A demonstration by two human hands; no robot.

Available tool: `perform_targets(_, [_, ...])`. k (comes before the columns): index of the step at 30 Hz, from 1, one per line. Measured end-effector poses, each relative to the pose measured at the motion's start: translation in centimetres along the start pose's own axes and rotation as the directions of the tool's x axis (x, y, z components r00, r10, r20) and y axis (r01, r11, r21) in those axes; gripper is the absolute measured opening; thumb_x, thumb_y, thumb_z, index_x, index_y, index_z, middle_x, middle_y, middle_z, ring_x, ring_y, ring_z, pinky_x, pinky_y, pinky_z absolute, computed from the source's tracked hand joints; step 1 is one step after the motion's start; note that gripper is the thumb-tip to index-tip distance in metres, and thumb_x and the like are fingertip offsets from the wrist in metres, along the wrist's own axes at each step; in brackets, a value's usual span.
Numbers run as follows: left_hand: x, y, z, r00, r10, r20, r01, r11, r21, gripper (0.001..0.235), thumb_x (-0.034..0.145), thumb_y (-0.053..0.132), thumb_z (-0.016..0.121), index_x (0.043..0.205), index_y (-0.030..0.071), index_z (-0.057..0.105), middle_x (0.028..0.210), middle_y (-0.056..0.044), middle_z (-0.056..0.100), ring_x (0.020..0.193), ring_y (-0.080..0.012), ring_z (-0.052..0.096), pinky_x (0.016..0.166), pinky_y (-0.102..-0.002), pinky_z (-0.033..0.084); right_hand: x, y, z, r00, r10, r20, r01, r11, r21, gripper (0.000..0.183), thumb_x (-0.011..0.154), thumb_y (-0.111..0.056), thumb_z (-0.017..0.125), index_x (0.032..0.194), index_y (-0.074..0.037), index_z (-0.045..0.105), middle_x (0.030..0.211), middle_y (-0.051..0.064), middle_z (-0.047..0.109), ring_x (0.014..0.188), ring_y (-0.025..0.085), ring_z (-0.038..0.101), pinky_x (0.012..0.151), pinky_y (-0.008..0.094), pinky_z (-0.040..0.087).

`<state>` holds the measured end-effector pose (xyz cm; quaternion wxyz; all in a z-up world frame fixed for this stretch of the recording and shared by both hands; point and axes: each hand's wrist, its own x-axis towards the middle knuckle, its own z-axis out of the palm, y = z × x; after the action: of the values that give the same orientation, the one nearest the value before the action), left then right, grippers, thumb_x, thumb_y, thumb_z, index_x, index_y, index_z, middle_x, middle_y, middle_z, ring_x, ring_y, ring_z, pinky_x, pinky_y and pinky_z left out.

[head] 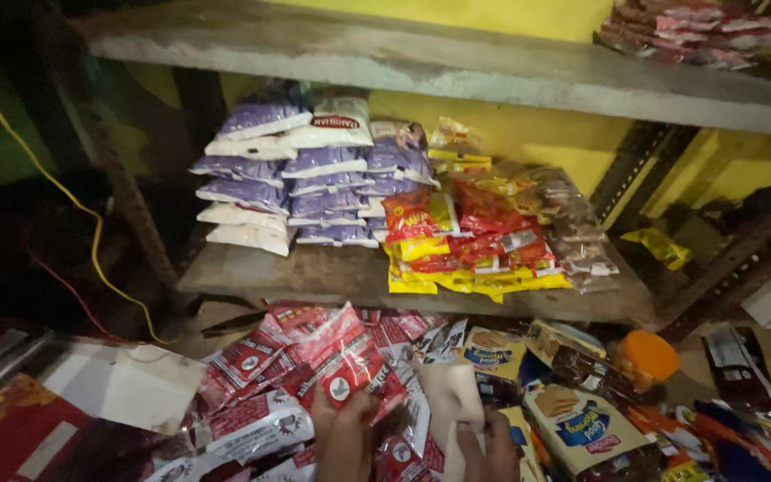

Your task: The person organizes multiple small packets of a product into a stack on a shelf by hand, using a piece of cardboard to support the items.

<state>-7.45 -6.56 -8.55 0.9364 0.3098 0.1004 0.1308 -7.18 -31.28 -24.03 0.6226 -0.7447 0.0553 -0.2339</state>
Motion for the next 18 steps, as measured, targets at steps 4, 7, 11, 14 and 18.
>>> perform_targets(4, [-1.4,1.9,1.1,0.962,-0.158,0.221,0.201,0.961,-0.19,0.054,0.073,0.011,0.058,0.127,0.007,0.059,0.096,-0.01,0.069,0.076,-0.0242,0.064,0.065,-0.042,0.054,2.2,-2.2,-0.8,0.92,0.391,0.026,-0.382,0.881,0.279,0.046,0.086,-0.013,0.07,0.125,0.009,0.06,0.108,0.024,0.073,0.097,0.029,0.072,0.092,0.041,0.054])
perform_targets(7, [-1.9,2.9,1.2,0.915,-0.296,0.275,0.384,0.849,-0.363,0.061,0.074,0.032,0.056,0.129,0.006,0.059,0.106,-0.016,0.073,0.088,-0.0337,0.073,0.076,-0.053,0.06,3.8,-9.2,-1.7,0.828,0.548,0.122,-0.535,0.704,0.468,0.046,0.088,-0.019,0.061,0.122,0.012,0.065,0.103,0.024,0.076,0.088,0.033,0.073,0.086,0.044,0.056])
perform_targets(11, [-0.7,0.6,-0.1,0.949,-0.276,0.151,0.313,0.876,-0.367,0.062,0.089,0.041,0.054,0.132,-0.003,0.058,0.116,-0.026,0.072,0.101,-0.0412,0.072,0.086,-0.057,0.061,3.0,-20.2,-1.0,0.881,0.47,-0.055,-0.406,0.81,0.422,0.039,0.09,-0.017,0.06,0.122,0.005,0.065,0.104,0.021,0.074,0.089,0.031,0.07,0.083,0.042,0.054])
perform_targets(14, [0.4,-3.6,-1.6,0.985,-0.065,0.158,0.083,0.99,-0.11,0.052,0.094,0.027,0.056,0.132,-0.008,0.059,0.124,-0.029,0.069,0.11,-0.0434,0.069,0.094,-0.056,0.06,0.8,-25.6,1.9,0.995,0.041,-0.086,-0.035,0.997,0.076,0.039,0.089,-0.017,0.064,0.122,0.004,0.062,0.109,0.02,0.071,0.096,0.033,0.068,0.085,0.039,0.053])
perform_targets(18, [1.3,-7.3,-2.3,0.915,-0.393,0.094,0.403,0.875,-0.269,0.057,0.103,0.042,0.046,0.139,-0.001,0.055,0.13,-0.026,0.06,0.12,-0.0393,0.059,0.1,-0.052,0.052,-0.6,-27.9,6.7,0.859,-0.422,0.291,0.512,0.742,-0.434,0.048,0.091,-0.031,0.063,0.129,-0.002,0.056,0.129,0.015,0.063,0.125,0.033,0.056,0.107,0.05,0.039])
